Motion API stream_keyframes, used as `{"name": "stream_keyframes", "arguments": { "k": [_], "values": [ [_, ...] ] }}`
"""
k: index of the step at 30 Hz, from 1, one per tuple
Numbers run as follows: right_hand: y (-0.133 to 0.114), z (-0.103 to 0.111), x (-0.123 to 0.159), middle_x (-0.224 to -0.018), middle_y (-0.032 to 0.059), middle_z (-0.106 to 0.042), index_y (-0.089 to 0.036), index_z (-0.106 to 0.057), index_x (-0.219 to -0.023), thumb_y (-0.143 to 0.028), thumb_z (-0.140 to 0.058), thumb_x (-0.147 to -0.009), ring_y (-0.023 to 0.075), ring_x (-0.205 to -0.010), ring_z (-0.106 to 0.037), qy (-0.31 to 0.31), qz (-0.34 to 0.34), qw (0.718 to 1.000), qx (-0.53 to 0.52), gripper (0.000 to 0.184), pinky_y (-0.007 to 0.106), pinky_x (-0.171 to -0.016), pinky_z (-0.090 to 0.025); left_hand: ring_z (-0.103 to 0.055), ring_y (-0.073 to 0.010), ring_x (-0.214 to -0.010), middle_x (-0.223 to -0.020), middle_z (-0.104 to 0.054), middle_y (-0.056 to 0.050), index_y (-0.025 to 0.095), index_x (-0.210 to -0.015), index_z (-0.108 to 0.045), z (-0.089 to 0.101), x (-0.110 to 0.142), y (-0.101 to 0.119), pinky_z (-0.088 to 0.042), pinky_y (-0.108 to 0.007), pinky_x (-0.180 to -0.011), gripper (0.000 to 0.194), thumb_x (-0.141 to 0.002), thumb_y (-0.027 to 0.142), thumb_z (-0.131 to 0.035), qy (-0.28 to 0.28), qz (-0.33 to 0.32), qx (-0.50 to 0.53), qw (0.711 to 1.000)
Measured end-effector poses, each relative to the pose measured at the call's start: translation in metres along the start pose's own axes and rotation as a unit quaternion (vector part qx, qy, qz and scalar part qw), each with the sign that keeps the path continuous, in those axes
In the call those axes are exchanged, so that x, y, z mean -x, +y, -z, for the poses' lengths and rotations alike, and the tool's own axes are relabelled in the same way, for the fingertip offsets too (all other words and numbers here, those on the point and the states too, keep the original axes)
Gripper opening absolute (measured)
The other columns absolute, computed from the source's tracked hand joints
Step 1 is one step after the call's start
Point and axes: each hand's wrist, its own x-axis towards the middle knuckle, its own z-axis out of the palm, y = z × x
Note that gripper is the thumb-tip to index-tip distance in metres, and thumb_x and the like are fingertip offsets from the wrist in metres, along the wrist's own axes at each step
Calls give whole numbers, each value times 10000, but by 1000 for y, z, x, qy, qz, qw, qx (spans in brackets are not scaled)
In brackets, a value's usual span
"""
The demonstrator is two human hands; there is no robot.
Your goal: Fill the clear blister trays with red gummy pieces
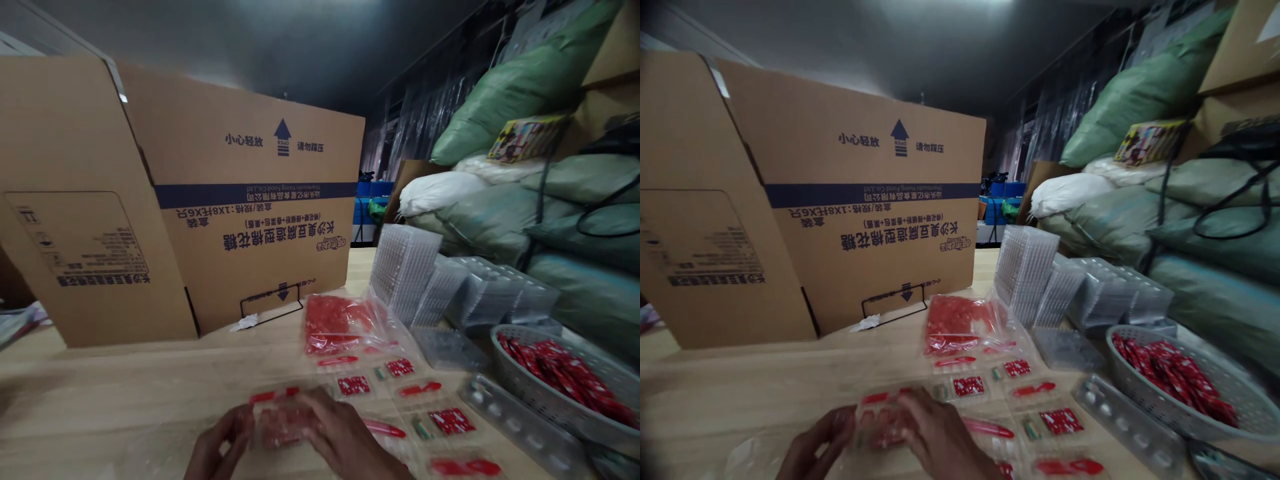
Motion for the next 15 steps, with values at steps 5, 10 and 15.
{"name": "stream_keyframes", "arguments": {
  "k": [5,10,15],
  "values": [
    [26,-17,-52,-1217,94,-622,-168,-497,-1313,-95,-630,-751,205,-1128,-575,-60,-109,992,-16,582,283,-958,-452,-627,-179,-563,-637,-618,4,145,-901,-664,-10,-54,-12,-528,-287,-543,245,-765,292,-523,43,118,-81,989],
    [32,-45,-56,-1232,103,-627,-169,-595,-1241,-138,-589,-836,222,-1160,-557,-115,-78,990,26,407,309,-993,-436,-649,-157,-675,-729,-648,-2,136,-839,-663,-19,-61,-14,-530,-301,-676,167,-737,60,-554,18,102,-129,986],
    [15,-46,-48,-1434,212,-436,-75,-466,-1363,-67,-411,-918,286,-1333,-392,-156,-127,978,49,449,448,-1081,-337,-639,-153,-745,-896,-664,-28,137,-965,-622,-16,-56,-7,-537,-342,-731,124,-874,214,-586,-30,124,-145,981]
  ]
}}
